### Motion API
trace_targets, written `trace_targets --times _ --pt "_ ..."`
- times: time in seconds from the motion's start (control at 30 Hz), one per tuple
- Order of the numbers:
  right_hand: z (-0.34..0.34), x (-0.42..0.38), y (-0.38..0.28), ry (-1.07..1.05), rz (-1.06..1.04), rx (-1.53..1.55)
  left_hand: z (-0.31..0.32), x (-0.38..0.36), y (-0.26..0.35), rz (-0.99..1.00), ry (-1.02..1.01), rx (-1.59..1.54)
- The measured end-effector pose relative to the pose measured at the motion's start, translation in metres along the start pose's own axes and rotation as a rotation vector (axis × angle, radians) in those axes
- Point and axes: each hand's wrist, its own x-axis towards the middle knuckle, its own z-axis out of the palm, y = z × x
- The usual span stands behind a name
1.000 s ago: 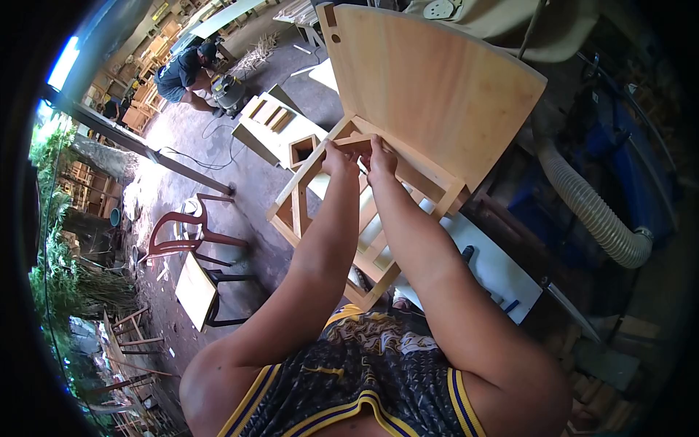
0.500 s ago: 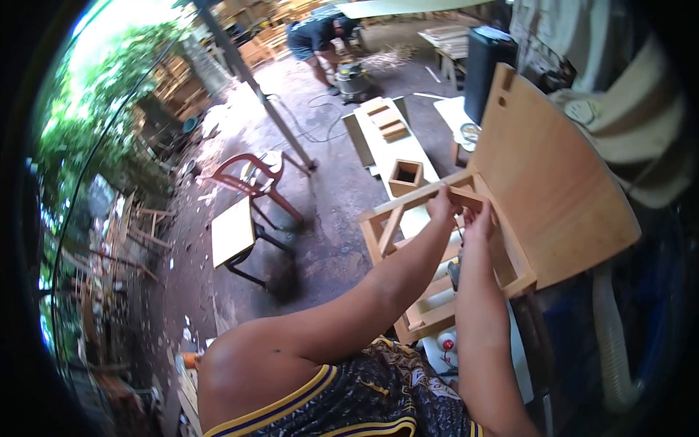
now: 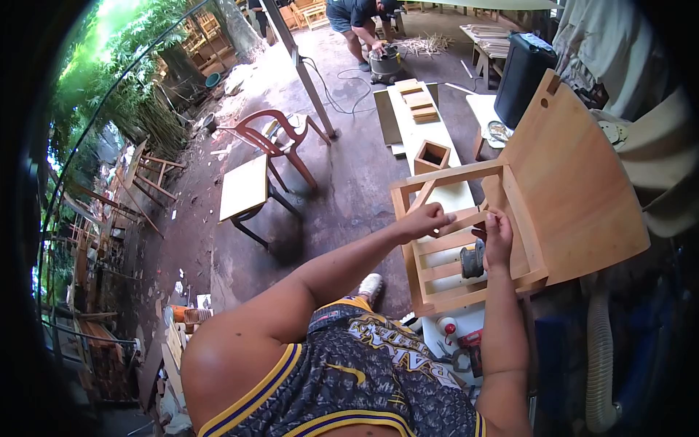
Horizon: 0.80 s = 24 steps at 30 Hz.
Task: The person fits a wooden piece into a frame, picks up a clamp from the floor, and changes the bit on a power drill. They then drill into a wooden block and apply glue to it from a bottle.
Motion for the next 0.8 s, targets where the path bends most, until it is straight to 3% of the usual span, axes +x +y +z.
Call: trace_targets --times 0.1,0.17,0.23,0.3,0.37,0.43,0.5,0.53,0.63,0.67,0.8 --pt "0.017 -0.012 0.003 -0.037 -0.014 -0.017 0.009 -0.013 -0.010 0.088 -0.161 -0.018" --pt "0.039 -0.032 -0.008 -0.046 -0.039 0.009 0.001 -0.037 0.008 0.149 -0.133 0.087" --pt "0.049 -0.052 -0.011 -0.097 -0.017 -0.180 -0.026 -0.049 -0.014 0.265 -0.020 0.145" --pt "0.048 -0.072 0.003 -0.091 0.008 -0.323 -0.075 -0.084 -0.026 0.209 0.054 0.000" --pt "0.045 -0.101 0.019 -0.073 -0.087 -0.669 -0.139 -0.120 -0.053 0.231 0.229 0.026" --pt "0.041 -0.127 0.037 0.004 -0.075 -0.922 -0.209 -0.152 -0.125 0.035 0.355 0.047" --pt "0.057 -0.149 0.041 0.062 -0.192 -1.209 -0.265 -0.204 -0.180 -0.226 0.555 0.376" --pt "0.055 -0.156 0.048 0.047 -0.246 -1.279 -0.293 -0.219 -0.242 -0.275 0.638 0.524" --pt "0.072 -0.154 0.049 0.166 -0.356 -1.292 -0.328 -0.288 -0.307 -0.709 0.528 0.645" --pt "0.071 -0.152 0.049 0.148 -0.347 -1.304 -0.327 -0.305 -0.292 -0.927 0.433 0.593" --pt "0.081 -0.158 0.041 0.134 -0.268 -1.325 -0.340 -0.328 -0.322 -1.055 0.283 0.566"
